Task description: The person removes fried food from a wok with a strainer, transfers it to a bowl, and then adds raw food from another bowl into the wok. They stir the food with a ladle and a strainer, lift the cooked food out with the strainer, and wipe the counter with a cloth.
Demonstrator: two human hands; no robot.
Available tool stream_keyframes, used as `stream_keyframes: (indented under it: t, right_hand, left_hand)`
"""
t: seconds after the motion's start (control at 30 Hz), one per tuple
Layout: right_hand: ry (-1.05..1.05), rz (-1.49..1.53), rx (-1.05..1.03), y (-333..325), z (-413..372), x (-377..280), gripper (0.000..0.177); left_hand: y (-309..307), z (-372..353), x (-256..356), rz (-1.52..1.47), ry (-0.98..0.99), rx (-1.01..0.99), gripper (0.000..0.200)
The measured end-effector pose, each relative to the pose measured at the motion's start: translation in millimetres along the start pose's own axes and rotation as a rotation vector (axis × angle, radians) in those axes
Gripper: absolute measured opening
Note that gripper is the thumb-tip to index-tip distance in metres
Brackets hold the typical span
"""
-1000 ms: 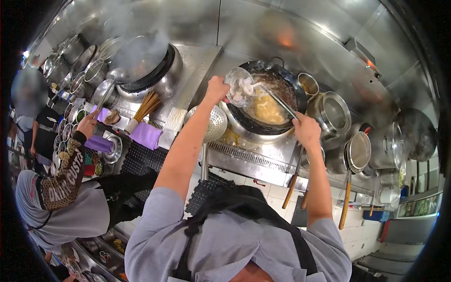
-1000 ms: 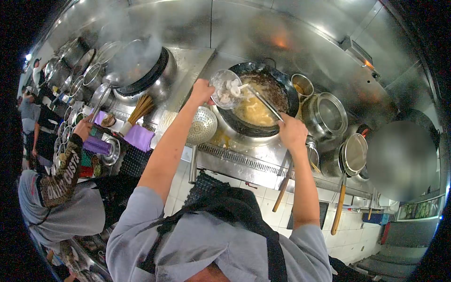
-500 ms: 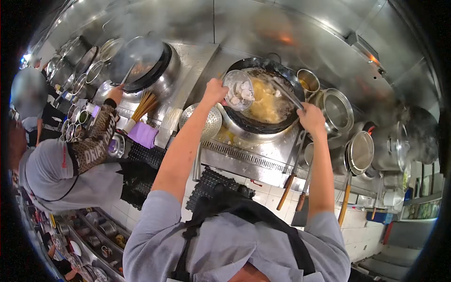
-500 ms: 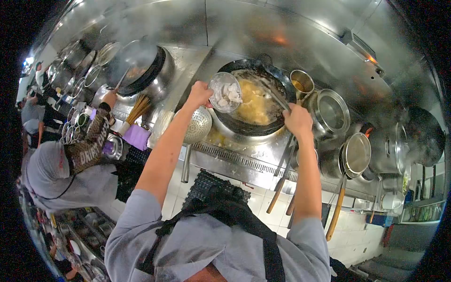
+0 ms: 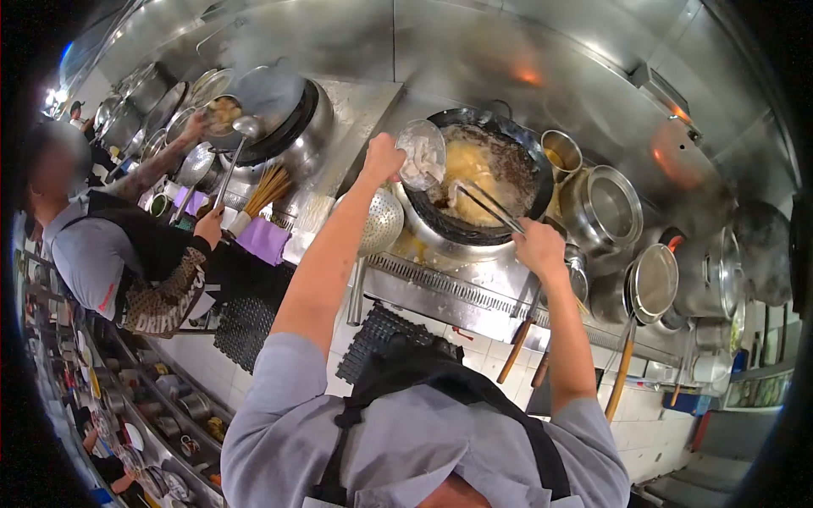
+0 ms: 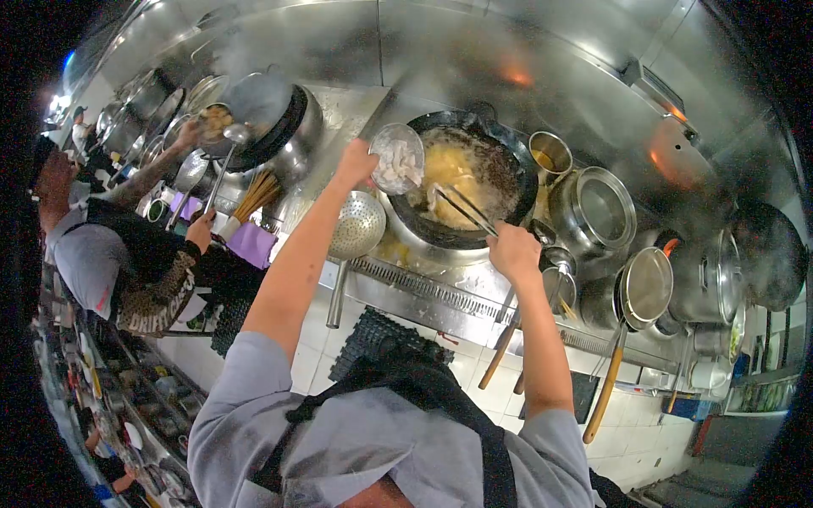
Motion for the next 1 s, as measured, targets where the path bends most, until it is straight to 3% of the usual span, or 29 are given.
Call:
stream_keyframes:
  t: [0.03,0.13,0.23,0.33,0.43,0.7,0.83,0.9,1.0]
  right_hand:
    - [-0.022,0.001,0.005,-8,1,-8,0.027]
    - [-0.059,-0.007,-0.016,-22,11,-38,0.028]
    - [-0.103,-0.034,-0.057,3,40,-53,0.028]
    - [-0.107,-0.043,-0.137,4,32,-52,0.026]
    - [-0.107,-0.065,-0.118,0,28,-27,0.025]
    - [-0.062,-0.087,-0.036,-39,26,-37,0.022]
    - [-0.109,-0.137,-0.039,-14,53,-67,0.025]
    - [-0.116,-0.18,-0.08,12,69,-63,0.025]
    - [-0.036,-0.137,-0.031,-39,49,-59,0.02]
  left_hand:
    - [-1,-5,3,-0.024,-0.024,-0.033,0.021]
    - [4,-2,24,0.204,0.191,0.038,0.02]
    - [13,-20,39,0.056,0.044,-0.124,0.02]
    - [16,-8,26,0.303,0.264,0.163,0.016]
    - [6,-17,31,0.357,0.393,0.316,0.015]
    - [15,4,50,0.367,0.458,0.193,0.017]
    - [28,-2,68,0.34,0.447,0.101,0.017]
    - [24,-6,69,0.355,0.466,0.164,0.013]
    - [16,3,56,0.367,0.482,0.198,0.011]
Point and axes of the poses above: each hand's wrist, its own z-axis towards the middle knuckle, its own y-axis out of the palm, x = y × z, the point moved 10 cm from there along z, towards the middle knuckle, and after that the axes turned 2 degrees about -y, right-handed, at the moved point
